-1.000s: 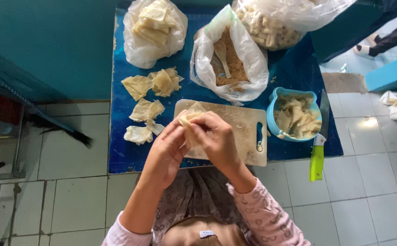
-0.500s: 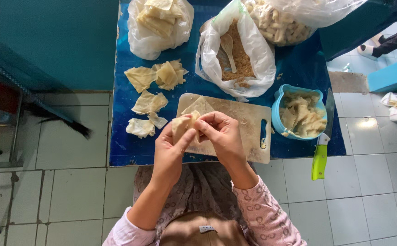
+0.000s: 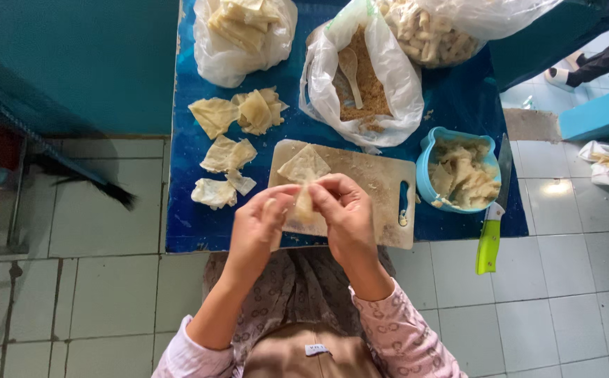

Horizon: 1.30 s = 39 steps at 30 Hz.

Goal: The person sits at a low blue table folding square dough wrappers around a brown filling. They place a wrapper on a cutting board resting on their lap, spoon filling from a plastic-lined bag onto it, pinch the wrapper closed, and set the folded pastry aside, occasionally trimming dough with a knife.

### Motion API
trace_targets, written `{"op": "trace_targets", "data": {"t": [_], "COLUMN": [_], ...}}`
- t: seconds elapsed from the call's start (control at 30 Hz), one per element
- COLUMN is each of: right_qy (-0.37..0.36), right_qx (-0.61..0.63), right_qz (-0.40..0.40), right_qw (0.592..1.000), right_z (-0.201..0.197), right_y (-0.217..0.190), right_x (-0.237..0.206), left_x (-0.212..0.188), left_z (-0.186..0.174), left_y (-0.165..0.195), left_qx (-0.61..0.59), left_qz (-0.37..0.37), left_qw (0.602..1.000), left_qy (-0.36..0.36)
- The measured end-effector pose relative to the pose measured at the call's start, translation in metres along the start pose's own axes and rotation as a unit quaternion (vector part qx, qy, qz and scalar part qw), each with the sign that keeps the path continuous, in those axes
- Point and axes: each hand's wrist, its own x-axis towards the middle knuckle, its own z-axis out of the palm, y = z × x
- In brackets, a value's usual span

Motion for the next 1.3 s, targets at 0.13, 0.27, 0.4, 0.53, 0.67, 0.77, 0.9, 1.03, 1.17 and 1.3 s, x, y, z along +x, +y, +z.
{"op": "trace_targets", "data": {"t": [0.13,0.27,0.4,0.53,0.67,0.77,0.9,1.03,1.17,1.3], "right_qy": [-0.030,-0.059,-0.114,-0.009,0.054,0.068,0.070,0.081,0.059,0.000], "right_qx": [-0.115,-0.133,-0.068,-0.121,-0.363,-0.472,-0.535,-0.571,-0.631,-0.679], "right_qz": [0.015,0.048,0.112,0.091,-0.028,-0.129,-0.183,-0.186,-0.210,-0.190], "right_qw": [0.993,0.988,0.985,0.988,0.930,0.869,0.822,0.796,0.745,0.709], "right_z": [0.003,-0.014,-0.029,-0.034,-0.020,-0.010,-0.004,-0.002,-0.002,-0.007], "right_y": [-0.010,-0.017,-0.004,0.005,0.008,0.005,0.002,0.004,0.007,0.004], "right_x": [-0.007,0.004,0.014,0.016,0.017,0.022,0.026,0.027,0.033,0.038], "left_x": [0.004,0.010,0.014,0.017,0.030,0.042,0.046,0.051,0.059,0.051], "left_z": [0.003,-0.009,-0.009,-0.008,-0.002,0.005,0.006,0.008,0.004,-0.018], "left_y": [0.003,0.011,0.021,0.035,0.041,0.041,0.038,0.032,0.029,0.034], "left_qx": [0.009,-0.047,0.079,0.358,0.479,0.536,0.560,0.584,0.594,0.482], "left_qz": [0.013,-0.066,-0.114,-0.026,0.057,0.051,0.012,0.041,0.026,0.042], "left_qw": [1.000,0.995,0.988,0.933,0.876,0.842,0.828,0.810,0.803,0.873], "left_qy": [-0.019,-0.065,-0.071,-0.026,-0.009,0.004,0.012,0.025,0.035,0.061]}}
